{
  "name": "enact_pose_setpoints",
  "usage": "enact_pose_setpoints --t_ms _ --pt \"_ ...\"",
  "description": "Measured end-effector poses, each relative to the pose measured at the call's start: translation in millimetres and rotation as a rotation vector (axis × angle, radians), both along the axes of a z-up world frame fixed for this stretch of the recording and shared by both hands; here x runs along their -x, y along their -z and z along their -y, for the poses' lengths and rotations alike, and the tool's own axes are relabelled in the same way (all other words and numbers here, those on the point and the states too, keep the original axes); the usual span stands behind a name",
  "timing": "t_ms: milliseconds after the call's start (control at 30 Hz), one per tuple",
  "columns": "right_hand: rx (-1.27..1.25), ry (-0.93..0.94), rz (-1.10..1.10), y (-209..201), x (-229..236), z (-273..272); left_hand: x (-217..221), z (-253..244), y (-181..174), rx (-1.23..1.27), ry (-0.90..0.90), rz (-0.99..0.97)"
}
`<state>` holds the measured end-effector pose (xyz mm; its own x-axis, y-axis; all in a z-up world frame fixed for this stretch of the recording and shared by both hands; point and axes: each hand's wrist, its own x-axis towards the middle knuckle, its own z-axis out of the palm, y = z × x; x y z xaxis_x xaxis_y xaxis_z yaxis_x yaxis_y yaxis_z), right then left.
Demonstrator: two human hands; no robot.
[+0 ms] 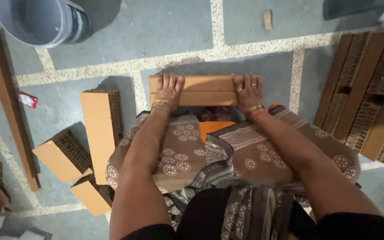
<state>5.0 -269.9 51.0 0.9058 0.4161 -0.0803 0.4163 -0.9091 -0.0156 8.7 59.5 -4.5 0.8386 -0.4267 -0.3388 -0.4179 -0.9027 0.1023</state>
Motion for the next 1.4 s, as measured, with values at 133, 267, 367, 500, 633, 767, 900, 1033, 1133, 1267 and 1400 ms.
enact_pose_setpoints --t_ms 133,267,367,500,633,767,900,1033,1133,1267,1400 --pt "0.016 -0.005 -0.063 9 2 6 1 1 -18 -0.048 0.003 -0.062" --pt "0.029 0.084 -0.076 15 13 2 3 10 -9 -0.12 -0.004 0.047" --pt "-0.053 0.127 -0.121 36 16 -1 9 19 -2 -0.196 -0.037 0.042" --pt "0.015 0.018 0.088 76 15 -30 7 78 1 -0.159 0.019 -0.057" --pt "0.014 0.106 -0.115 76 18 -71 7 114 -9 -0.035 -0.003 -0.075" --pt "-0.078 0.12 0.086 73 13 -81 11 108 -32 -0.03 0.012 -0.086" --pt "-0.066 0.089 -0.102 63 11 -72 -10 111 -50 -0.057 -0.014 -0.404" --pt "-0.06 0.08 -0.015 59 9 -74 -9 109 -54 -0.009 -0.026 -0.278" --pt "-0.027 0.134 -0.167 48 9 -80 -5 109 -57 -0.083 -0.001 -0.283" --pt "-0.016 0.136 -0.143 23 10 -70 3 116 -51 -0.118 0.025 -0.213" --pt "0.077 0.19 -0.421 -16 9 -19 -6 72 -59 -0.168 0.076 -0.012"
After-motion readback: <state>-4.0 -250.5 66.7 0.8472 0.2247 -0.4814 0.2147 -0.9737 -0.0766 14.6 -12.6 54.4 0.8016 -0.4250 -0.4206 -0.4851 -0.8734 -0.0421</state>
